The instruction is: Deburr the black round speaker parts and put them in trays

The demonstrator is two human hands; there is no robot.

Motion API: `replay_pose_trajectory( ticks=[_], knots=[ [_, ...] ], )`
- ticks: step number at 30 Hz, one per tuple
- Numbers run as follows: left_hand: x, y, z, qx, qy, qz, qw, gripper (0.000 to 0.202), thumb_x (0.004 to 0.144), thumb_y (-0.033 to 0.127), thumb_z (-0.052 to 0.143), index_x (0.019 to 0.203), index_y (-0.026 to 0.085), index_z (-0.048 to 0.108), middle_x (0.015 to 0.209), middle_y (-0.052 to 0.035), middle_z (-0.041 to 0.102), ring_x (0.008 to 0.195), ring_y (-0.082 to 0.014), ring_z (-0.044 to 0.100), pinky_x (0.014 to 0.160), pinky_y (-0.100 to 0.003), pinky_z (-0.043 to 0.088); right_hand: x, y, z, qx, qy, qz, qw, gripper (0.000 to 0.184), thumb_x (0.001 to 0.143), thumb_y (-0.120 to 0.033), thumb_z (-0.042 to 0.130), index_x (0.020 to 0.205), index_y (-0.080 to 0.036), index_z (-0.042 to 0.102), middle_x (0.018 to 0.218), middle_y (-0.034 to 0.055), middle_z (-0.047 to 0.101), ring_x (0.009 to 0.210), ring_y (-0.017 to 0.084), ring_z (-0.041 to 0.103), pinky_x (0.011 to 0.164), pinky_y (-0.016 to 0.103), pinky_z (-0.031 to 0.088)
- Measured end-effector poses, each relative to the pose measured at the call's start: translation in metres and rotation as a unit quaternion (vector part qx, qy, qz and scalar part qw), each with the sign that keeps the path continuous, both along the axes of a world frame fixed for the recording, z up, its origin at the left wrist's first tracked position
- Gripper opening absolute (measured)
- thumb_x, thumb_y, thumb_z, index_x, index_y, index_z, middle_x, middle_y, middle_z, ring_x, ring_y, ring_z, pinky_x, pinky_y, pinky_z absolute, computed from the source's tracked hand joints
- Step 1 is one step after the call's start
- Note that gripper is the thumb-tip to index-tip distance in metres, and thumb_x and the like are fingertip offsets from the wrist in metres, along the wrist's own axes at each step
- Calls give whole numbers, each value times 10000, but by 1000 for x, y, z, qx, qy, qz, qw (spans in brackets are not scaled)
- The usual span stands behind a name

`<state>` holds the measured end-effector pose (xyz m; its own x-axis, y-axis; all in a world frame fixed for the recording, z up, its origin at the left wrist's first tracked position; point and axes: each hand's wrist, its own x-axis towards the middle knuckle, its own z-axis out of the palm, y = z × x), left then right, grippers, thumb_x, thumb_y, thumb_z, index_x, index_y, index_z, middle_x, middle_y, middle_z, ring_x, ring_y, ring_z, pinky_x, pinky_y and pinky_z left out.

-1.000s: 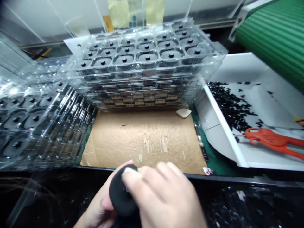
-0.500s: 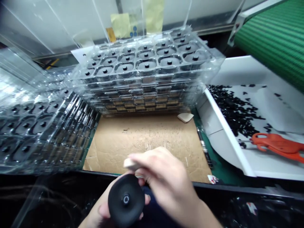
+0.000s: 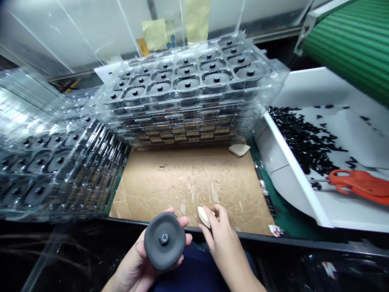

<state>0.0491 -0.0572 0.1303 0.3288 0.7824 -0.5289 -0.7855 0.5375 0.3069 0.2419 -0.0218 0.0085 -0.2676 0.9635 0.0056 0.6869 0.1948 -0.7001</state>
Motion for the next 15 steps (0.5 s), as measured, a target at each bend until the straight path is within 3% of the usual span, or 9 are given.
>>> replay_pose_trajectory(
  ticks=[4,9,12,15],
  knots=[
    [4,2,6,1,13,1,1000,540,521,337,812,1036,251,674,1109,-63,685,984,-261,648,798,-334,536,-4,18,21,18,-3,3,1000,283,875,-309,408,1011,-209,635,827,70,650,667,217,667,574,342,546],
    [10,-2,3,0,57,36,998,505,538,325,819,1021,276,680,1065,-36,697,949,-220,653,824,-306,502,-22,18,102,88,76,11,993,257,903,-257,431,1132,-231,546,1060,56,649,919,184,633,716,277,509],
    [7,-5,-4,2,84,51,995,516,536,324,827,1025,240,684,1034,-63,714,978,-206,640,878,-279,462,-39,3,139,200,132,131,962,299,881,-174,445,1169,-188,526,945,49,674,793,174,616,725,306,456],
    [4,-2,-8,12,104,74,992,534,472,296,858,979,257,698,1011,-41,720,963,-217,643,876,-288,457,-53,-1,151,163,112,206,958,261,881,-114,411,1078,-174,572,852,33,679,722,160,600,694,307,423]
  ],
)
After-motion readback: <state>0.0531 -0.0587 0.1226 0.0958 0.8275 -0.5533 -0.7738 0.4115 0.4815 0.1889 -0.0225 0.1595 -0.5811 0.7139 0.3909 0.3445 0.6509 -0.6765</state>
